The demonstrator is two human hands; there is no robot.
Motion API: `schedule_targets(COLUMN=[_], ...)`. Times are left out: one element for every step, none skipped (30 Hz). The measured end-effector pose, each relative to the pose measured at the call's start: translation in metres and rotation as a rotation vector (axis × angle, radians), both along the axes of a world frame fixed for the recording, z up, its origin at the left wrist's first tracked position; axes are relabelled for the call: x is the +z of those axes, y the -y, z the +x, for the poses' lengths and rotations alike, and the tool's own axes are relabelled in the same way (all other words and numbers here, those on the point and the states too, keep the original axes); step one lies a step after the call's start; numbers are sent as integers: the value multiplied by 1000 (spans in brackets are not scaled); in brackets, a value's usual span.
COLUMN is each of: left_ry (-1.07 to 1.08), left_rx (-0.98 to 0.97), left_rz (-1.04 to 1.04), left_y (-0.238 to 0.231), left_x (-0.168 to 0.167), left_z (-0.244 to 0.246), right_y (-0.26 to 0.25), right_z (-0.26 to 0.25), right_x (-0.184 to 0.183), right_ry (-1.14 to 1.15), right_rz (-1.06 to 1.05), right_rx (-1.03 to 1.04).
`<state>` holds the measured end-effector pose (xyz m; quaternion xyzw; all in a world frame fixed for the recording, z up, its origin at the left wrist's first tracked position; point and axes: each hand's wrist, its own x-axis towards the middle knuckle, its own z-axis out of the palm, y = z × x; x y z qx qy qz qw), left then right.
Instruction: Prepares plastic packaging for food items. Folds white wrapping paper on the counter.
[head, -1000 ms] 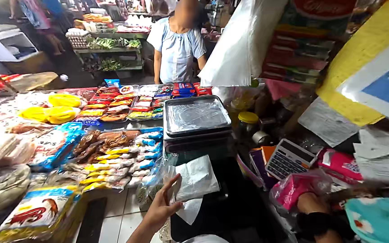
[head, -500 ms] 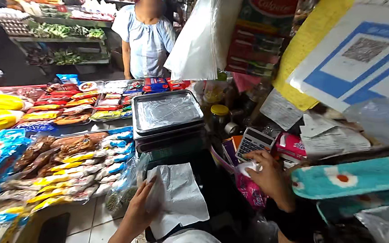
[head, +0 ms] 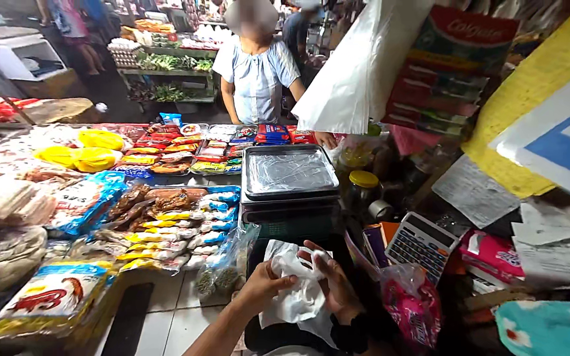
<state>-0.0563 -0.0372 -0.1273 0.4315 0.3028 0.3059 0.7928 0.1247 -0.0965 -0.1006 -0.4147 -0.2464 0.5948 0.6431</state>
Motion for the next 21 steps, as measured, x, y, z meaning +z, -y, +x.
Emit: schedule_targets(left_ry=[-21,-54,-92,-111,-115,-116,-119,-122,-121,-105,-74,-33,7,44,64,70,71,67,69,94,147], left_rx=[19,51,89,131,177,225,275,316,342,354,359,347,314,273,228,178,119,70,43,40,61], left_rz=[-49,-68,-61,-34,12,70,131,190,242,283,316,342,367,398,444,484,514,524,506,476,437], left_y=[-3,-5,-8,-10,-11,-11,-9,-6,-4,-2,-1,0,2,3,2,0,-1,0,1,3,5], left_x=[-2,-4,-8,-13,-19,-25,-31,-33,-34,-34,-34,-33,-33,-33,-34,-35,-36,-36,-35,-35,-36], left_z=[-1,-2,-2,-2,-1,1,3,5,7,7,7,5,1,-3,-6,-10,-13,-15,-16,-15,-15], right_y=[3,7,10,13,16,19,22,23,23,22,20,19,19,17,15,15,18,22,26,28,30], right_z=[7,15,24,32,40,46,49,51,50,48,45,43,41,41,43,45,46,46,44,42,39], right_x=[-4,-5,-7,-8,-9,-10,-11,-10,-9,-7,-6,-7,-9,-12,-15,-18,-21,-23,-23,-21,-20], right_ry=[60,136,227,324,398,428,416,396,381,367,371,374,362,335,307,282,262,255,266,284,301], right_rz=[4,-11,-38,-67,-91,-115,-135,-153,-152,-144,-129,-100,-63,-27,4,26,31,18,-10,-31,-48], right_rx=[52,79,69,33,-12,-49,-60,-42,-7,6,-22,-90,-184,-279,-348,-359,-310,-212,-116,-69,-81])
